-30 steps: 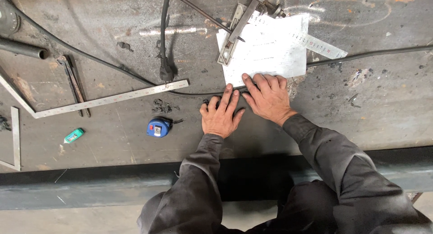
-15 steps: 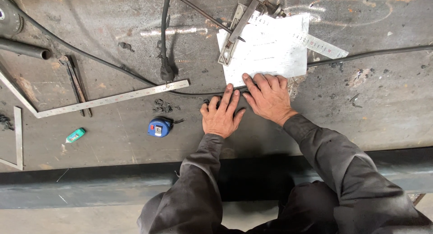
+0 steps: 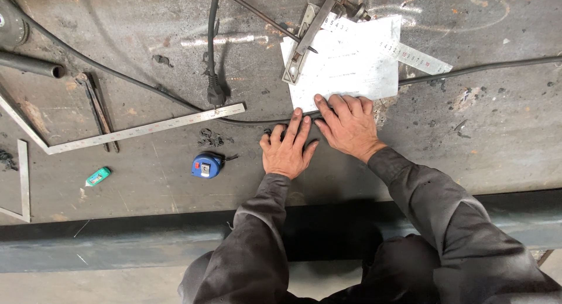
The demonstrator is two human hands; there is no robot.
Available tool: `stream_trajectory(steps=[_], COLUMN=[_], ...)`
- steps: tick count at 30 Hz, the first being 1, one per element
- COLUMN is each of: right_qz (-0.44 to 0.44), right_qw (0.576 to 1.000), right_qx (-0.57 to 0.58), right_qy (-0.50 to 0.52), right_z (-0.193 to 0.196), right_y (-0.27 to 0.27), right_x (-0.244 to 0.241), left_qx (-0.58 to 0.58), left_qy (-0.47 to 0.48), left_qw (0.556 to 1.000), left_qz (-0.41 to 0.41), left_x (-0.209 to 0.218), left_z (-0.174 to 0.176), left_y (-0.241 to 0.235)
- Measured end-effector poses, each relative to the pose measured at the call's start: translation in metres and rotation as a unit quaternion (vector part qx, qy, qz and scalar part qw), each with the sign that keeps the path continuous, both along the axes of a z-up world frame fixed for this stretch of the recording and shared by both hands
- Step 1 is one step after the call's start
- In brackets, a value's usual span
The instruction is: The person measures and marks a long rectangular metal tube for fabrication using a tape measure and calipers.
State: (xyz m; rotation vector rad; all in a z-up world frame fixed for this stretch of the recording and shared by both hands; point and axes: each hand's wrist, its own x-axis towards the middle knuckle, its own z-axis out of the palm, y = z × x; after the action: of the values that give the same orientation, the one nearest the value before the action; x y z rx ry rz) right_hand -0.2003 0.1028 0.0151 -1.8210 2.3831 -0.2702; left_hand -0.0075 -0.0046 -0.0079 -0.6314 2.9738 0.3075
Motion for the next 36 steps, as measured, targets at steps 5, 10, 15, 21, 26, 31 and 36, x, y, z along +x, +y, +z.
stream_trajectory(steps=[5,10,15,21,26,31,36], right_qz=[-0.002,-0.004,-0.006,-0.009,-0.01,-0.01,-0.012], right_qw=[1.0,1.0,1.0,1.0,1.0,1.0,1.0], right_qx=[-0.001,-0.001,-0.001,0.005,0.004,0.002,0.005], right_qy=[-0.002,-0.003,-0.004,-0.005,-0.013,-0.009,-0.017], right_z=[0.0029,0.0056,0.0039,0.0038,0.0012,0.0012,0.0016], right_y=[-0.0011,-0.0022,-0.0019,-0.0009,-0.0001,0.0008,-0.0001], right_x=[-0.0012,-0.0013,-0.0013,-0.001,-0.0008,-0.0004,-0.0007], left_qx=[0.002,0.005,0.001,-0.005,-0.009,-0.006,-0.009], left_qy=[0.003,0.009,0.0,0.0,0.0,0.014,0.011], left_qw=[1.0,1.0,1.0,1.0,1.0,1.0,1.0], left_qz=[0.001,0.006,0.0,0.001,0.001,0.001,-0.001], left_x=[-0.0005,-0.0017,-0.0004,-0.0014,-0.0012,-0.0023,-0.0014], left_z=[0.0015,0.0023,0.0005,0.0018,0.0018,0.0014,0.0027], left_y=[0.0,0.0002,0.0006,0.0003,0.0004,-0.0005,0.0])
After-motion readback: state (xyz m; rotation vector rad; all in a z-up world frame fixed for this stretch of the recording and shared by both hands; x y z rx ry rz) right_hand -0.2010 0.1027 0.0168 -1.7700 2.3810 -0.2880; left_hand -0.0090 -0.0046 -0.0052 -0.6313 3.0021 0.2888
